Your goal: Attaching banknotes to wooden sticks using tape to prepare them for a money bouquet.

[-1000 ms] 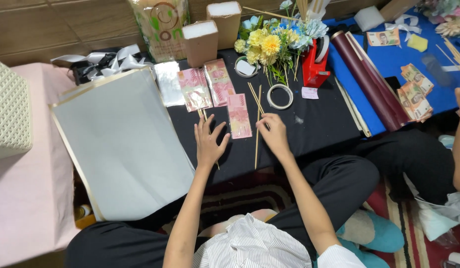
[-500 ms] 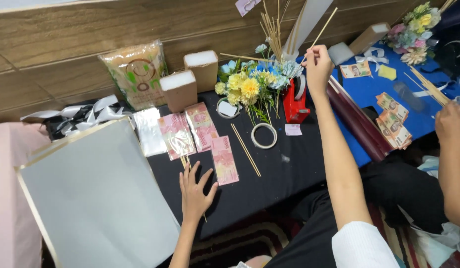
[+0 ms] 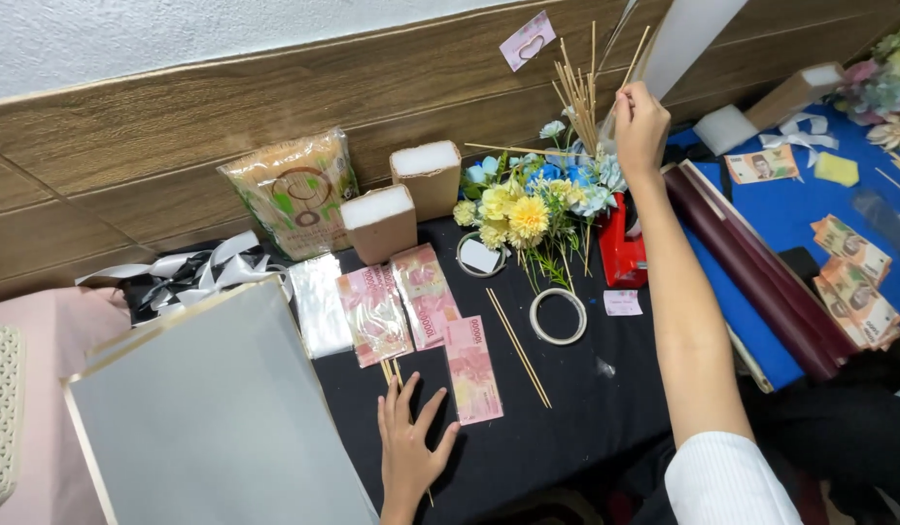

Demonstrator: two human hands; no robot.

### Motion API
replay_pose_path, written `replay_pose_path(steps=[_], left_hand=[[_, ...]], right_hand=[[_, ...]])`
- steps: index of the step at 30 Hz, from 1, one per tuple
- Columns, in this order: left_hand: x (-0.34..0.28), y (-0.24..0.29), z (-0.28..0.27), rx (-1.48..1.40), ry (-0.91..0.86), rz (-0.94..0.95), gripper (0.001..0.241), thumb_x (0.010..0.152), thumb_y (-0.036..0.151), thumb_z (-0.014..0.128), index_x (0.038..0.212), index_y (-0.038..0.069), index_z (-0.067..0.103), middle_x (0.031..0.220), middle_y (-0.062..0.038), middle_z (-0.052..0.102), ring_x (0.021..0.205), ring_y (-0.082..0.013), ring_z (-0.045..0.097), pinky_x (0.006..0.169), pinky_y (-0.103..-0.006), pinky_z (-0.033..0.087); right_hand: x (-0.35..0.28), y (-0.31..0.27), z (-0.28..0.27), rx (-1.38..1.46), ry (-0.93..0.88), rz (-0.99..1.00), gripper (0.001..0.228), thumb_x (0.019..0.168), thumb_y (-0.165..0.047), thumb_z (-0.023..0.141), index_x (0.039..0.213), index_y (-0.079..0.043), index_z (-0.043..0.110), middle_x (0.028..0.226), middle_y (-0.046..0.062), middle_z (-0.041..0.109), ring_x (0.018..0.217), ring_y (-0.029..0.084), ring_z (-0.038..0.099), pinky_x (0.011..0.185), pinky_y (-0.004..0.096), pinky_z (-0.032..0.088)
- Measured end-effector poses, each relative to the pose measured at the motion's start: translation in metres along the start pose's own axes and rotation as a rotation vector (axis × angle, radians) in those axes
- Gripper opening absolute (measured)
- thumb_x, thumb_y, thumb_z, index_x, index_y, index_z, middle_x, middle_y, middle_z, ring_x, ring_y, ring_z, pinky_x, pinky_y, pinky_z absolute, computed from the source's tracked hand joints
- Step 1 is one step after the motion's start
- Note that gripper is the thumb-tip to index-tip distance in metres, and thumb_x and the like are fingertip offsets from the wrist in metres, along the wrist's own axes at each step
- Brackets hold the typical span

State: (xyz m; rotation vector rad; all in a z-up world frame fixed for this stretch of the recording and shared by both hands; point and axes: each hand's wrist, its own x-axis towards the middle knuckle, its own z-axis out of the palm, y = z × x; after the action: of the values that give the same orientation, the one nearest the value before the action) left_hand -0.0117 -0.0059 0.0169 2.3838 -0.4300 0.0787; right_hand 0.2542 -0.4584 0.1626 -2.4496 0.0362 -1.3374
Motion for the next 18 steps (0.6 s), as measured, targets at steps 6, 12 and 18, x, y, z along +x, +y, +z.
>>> replay_pose_path(steps=[6,12,18], left_hand=[[0.001,0.000,0.000,0.003,-0.010,-0.005,0.051,0.077,0.037,0.078,0.125,0.019,0.072,0.154,-0.010,0.040,0.150,-0.0364,0.022,0.120,-0.0587,0.014],[0.000,0.001,0.001,-0.009,0.008,-0.017,0.051,0.076,0.037,0.079,0.124,0.020,0.073,0.154,-0.010,0.041,0.151,-0.0355,0.022,0.121,-0.0587,0.014],[-0.001,-0.002,0.003,-0.005,0.019,-0.002,0.050,0.076,0.037,0.078,0.123,0.020,0.073,0.154,-0.009,0.041,0.151,-0.0353,0.022,0.121,-0.0594,0.013]], right_hand=[[-0.011,0.031,0.023,-0.097,-0.068,0.127,0.007,0.093,0.000,0.065,0.089,-0.002,0.070,0.067,0.006,0.070,0.055,0.021,0.064,0.058,0.034,0.052],[-0.012,0.035,0.026,-0.030,-0.071,0.265,0.021,0.090,-0.004,0.066,0.109,0.001,0.072,0.083,0.012,0.077,0.068,0.022,0.073,0.066,0.034,0.058],[0.000,-0.027,0.007,0.096,0.030,-0.030,0.016,0.091,0.007,0.058,0.100,0.005,0.071,0.099,0.015,0.067,0.082,0.026,0.063,0.076,0.036,0.051]])
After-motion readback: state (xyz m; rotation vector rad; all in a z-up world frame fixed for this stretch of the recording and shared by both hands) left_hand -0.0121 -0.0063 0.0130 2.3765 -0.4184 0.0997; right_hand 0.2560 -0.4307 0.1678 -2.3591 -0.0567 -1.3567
